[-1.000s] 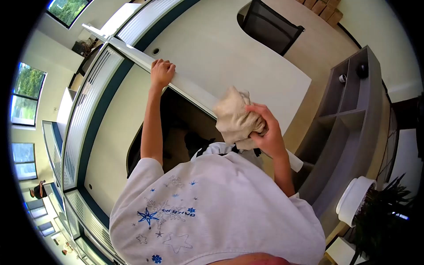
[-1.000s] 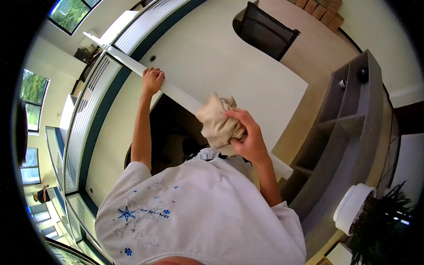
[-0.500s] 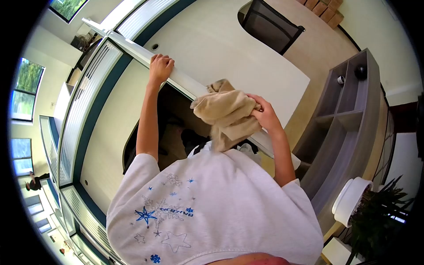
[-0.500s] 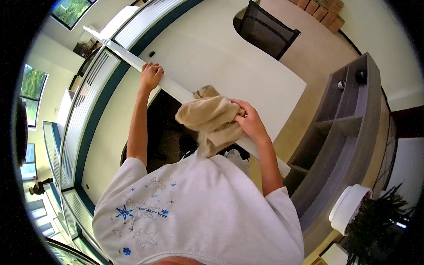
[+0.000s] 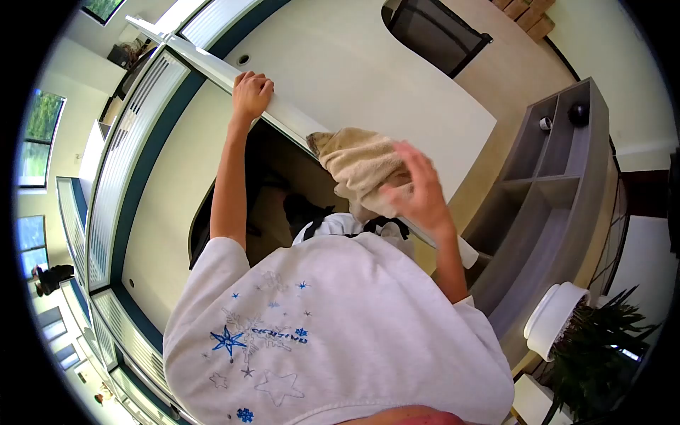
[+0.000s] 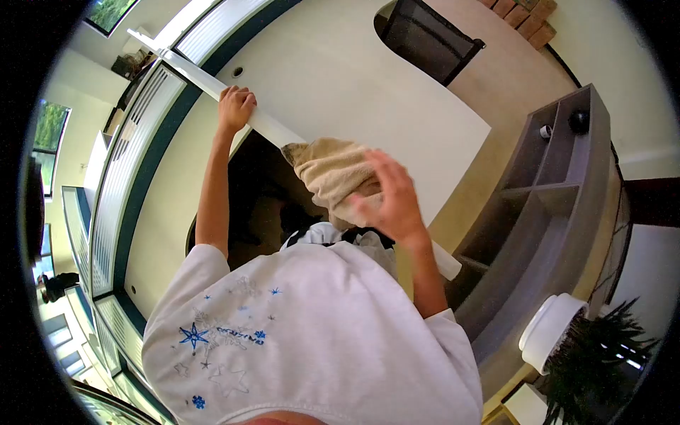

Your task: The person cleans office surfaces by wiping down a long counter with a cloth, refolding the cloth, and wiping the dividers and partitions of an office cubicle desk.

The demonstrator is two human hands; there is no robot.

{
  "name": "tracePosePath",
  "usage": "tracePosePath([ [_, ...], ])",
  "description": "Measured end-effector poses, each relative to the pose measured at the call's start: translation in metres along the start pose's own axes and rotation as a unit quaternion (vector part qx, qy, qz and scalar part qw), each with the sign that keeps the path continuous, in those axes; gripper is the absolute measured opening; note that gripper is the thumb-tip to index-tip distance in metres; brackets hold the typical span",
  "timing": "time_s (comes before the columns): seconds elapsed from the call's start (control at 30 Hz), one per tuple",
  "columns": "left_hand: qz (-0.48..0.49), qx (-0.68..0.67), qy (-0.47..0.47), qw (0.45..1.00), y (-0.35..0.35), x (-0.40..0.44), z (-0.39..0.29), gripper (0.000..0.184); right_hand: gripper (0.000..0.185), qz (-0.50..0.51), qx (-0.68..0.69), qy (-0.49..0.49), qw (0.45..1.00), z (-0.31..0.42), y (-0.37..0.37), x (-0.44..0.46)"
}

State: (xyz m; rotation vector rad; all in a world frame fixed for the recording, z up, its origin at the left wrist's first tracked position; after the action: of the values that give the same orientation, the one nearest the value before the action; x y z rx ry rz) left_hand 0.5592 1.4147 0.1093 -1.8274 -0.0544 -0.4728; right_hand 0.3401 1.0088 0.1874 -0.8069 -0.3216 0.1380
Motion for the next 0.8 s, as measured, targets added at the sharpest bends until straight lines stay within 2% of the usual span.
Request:
tracePosePath([
  [0.13, 0.001, -0.002, 0.003, 1.0, 0.001, 0.0, -0.002, 0.036, 0.058, 0.043, -0.071, -0.028, 0.996, 0.012, 0.018, -0.003],
  [0.23, 0.007, 0.008, 0.007, 1.0, 0.004, 0.001, 0.003, 0.036, 0.045, 0.02, 0.17, 0.011, 0.985, -0.017, 0.014, -0.001],
  [0.27, 0.011, 0.011, 0.01, 1.0, 0.003, 0.002, 0.003, 0.036, 0.042, -0.019, 0.271, 0.085, 0.958, -0.021, 0.008, -0.003],
  [0.33, 0.03, 0.032, 0.027, 0.999, 0.001, 0.002, 0.003, 0.035, 0.037, -0.095, 0.458, 0.225, 0.855, -0.026, -0.006, -0.01],
  [0.4, 0.061, 0.064, 0.057, 0.994, -0.005, 0.003, -0.002, 0.035, 0.055, -0.131, 0.517, 0.219, 0.817, -0.036, -0.04, -0.003],
  [0.43, 0.129, -0.139, -0.006, 0.982, -0.003, 0.005, -0.009, 0.036, 0.059, -0.141, 0.549, 0.157, 0.809, -0.033, -0.06, 0.006],
  [0.47, 0.192, -0.334, -0.067, 0.92, -0.002, 0.006, -0.025, 0.038, 0.06, -0.119, 0.539, 0.161, 0.818, -0.029, -0.081, 0.011],
  [0.5, 0.223, -0.427, -0.046, 0.875, -0.006, 0.003, -0.058, 0.044, 0.057, -0.044, 0.525, 0.15, 0.837, -0.03, -0.101, 0.02],
  [0.53, 0.213, -0.512, 0.04, 0.831, -0.009, 0.0, -0.091, 0.057, 0.056, -0.015, 0.525, 0.132, 0.841, -0.021, -0.114, 0.032],
  [0.57, 0.257, -0.528, 0.043, 0.809, -0.026, -0.002, -0.13, 0.077, 0.055, -0.004, 0.528, 0.113, 0.841, -0.01, -0.123, 0.043],
  [0.63, 0.243, -0.614, 0.107, 0.743, -0.027, -0.009, -0.175, 0.11, 0.054, 0.0, 0.539, 0.073, 0.839, 0.013, -0.134, 0.065],
  [0.7, 0.262, -0.672, 0.112, 0.684, -0.015, -0.012, -0.191, 0.114, 0.055, 0.007, 0.556, 0.023, 0.831, 0.03, -0.147, 0.086],
  [0.8, 0.168, -0.717, 0.123, 0.666, -0.054, -0.01, -0.224, 0.094, 0.053, 0.013, 0.563, -0.037, 0.825, 0.048, -0.175, 0.107],
])
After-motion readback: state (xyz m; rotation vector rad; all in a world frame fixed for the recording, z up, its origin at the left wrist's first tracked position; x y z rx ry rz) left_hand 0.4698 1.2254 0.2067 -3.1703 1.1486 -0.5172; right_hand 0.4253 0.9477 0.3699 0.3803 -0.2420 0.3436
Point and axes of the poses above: each hand's wrist, its own x-axis towards the middle knuckle, its own y-axis out of the palm, z = x × y, the point moved 1 cm from there along x, towards the middle knuckle
